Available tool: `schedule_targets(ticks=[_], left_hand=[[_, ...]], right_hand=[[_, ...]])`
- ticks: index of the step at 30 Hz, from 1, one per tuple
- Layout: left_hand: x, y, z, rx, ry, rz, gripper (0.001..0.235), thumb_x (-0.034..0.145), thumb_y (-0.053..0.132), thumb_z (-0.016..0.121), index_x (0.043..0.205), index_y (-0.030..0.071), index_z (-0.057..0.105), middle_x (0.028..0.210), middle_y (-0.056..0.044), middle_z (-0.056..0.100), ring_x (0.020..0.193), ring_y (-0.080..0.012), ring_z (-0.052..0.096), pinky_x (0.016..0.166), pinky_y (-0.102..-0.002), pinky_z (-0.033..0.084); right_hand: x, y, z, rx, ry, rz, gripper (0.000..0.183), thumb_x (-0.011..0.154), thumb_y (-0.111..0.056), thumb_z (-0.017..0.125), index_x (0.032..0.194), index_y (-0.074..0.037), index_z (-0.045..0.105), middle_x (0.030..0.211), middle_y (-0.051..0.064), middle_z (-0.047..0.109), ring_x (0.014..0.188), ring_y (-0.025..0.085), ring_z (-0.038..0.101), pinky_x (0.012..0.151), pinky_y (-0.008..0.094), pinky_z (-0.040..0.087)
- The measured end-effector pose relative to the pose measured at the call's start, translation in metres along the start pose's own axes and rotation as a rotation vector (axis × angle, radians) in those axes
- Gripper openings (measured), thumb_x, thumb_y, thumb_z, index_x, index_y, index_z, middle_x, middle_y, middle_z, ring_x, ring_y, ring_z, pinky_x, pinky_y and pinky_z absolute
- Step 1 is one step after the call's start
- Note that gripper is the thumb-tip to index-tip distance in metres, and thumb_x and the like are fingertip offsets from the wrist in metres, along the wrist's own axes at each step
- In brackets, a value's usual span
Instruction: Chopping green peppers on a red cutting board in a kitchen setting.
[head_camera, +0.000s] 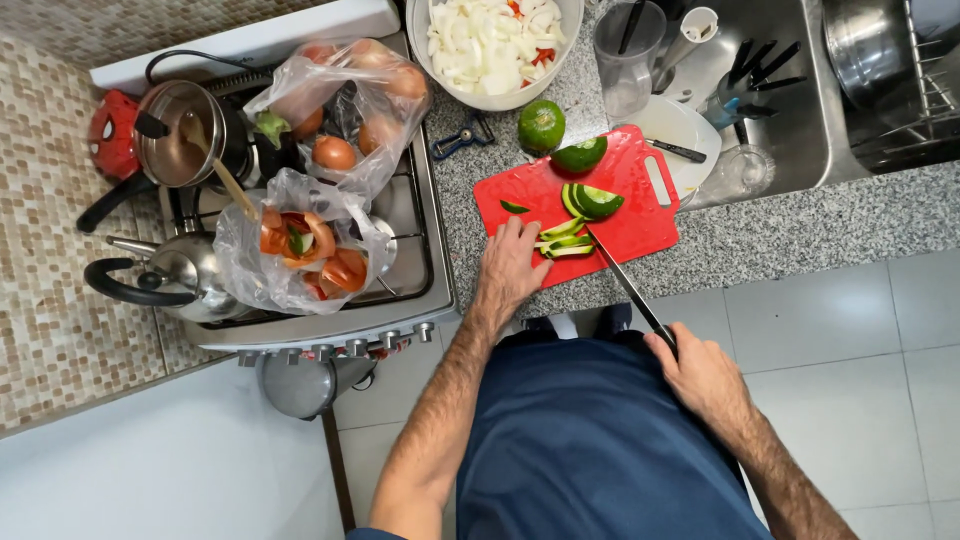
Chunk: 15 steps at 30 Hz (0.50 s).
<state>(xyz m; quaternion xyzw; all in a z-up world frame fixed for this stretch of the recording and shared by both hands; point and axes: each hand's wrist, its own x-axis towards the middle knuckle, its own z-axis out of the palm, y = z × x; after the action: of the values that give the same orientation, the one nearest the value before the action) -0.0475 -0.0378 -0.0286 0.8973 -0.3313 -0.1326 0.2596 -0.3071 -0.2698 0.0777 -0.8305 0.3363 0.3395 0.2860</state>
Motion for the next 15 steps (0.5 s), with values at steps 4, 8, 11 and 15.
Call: schedule_targets(ticks=[4, 8, 11, 15], left_hand=[[-0.001, -0.026, 0.018, -0.021, 0.02, -0.003, 0.044, 0.097, 0.016, 0.075, 0.141, 0.012, 0.066, 0.114, -0.008, 0.055, 0.113, -0.0347, 0.065, 0.099, -0.049, 0.057], [0.006, -0.051, 0.045, -0.028, 0.072, 0.085, 0.037, 0.104, 0.01, 0.065, 0.141, 0.017, 0.065, 0.11, -0.008, 0.062, 0.112, -0.0338, 0.069, 0.1, -0.047, 0.059], [0.005, -0.038, 0.035, -0.043, 0.059, 0.102, 0.035, 0.105, 0.014, 0.067, 0.138, 0.021, 0.065, 0.11, -0.005, 0.066, 0.114, -0.0294, 0.07, 0.101, -0.044, 0.06], [0.002, -0.017, 0.015, -0.083, 0.031, 0.088, 0.035, 0.105, 0.014, 0.069, 0.139, 0.022, 0.065, 0.115, -0.005, 0.072, 0.118, -0.0275, 0.072, 0.103, -0.044, 0.061]], right_hand=[[-0.001, -0.002, 0.0, -0.01, -0.007, -0.01, 0.069, 0.111, -0.075, 0.042, 0.134, -0.016, 0.069, 0.108, 0.034, 0.084, 0.118, 0.054, 0.08, 0.102, 0.066, 0.061], [-0.005, -0.008, -0.002, 0.01, -0.008, -0.005, 0.065, 0.111, -0.072, 0.045, 0.128, -0.015, 0.07, 0.105, 0.036, 0.083, 0.116, 0.055, 0.08, 0.1, 0.065, 0.061], [-0.012, -0.013, -0.005, 0.044, 0.0, 0.001, 0.065, 0.111, -0.072, 0.046, 0.124, -0.013, 0.07, 0.104, 0.037, 0.083, 0.115, 0.056, 0.08, 0.099, 0.065, 0.061], [-0.013, -0.006, -0.001, 0.066, 0.013, 0.014, 0.067, 0.111, -0.074, 0.046, 0.123, -0.012, 0.071, 0.103, 0.037, 0.083, 0.114, 0.055, 0.08, 0.098, 0.064, 0.062]])
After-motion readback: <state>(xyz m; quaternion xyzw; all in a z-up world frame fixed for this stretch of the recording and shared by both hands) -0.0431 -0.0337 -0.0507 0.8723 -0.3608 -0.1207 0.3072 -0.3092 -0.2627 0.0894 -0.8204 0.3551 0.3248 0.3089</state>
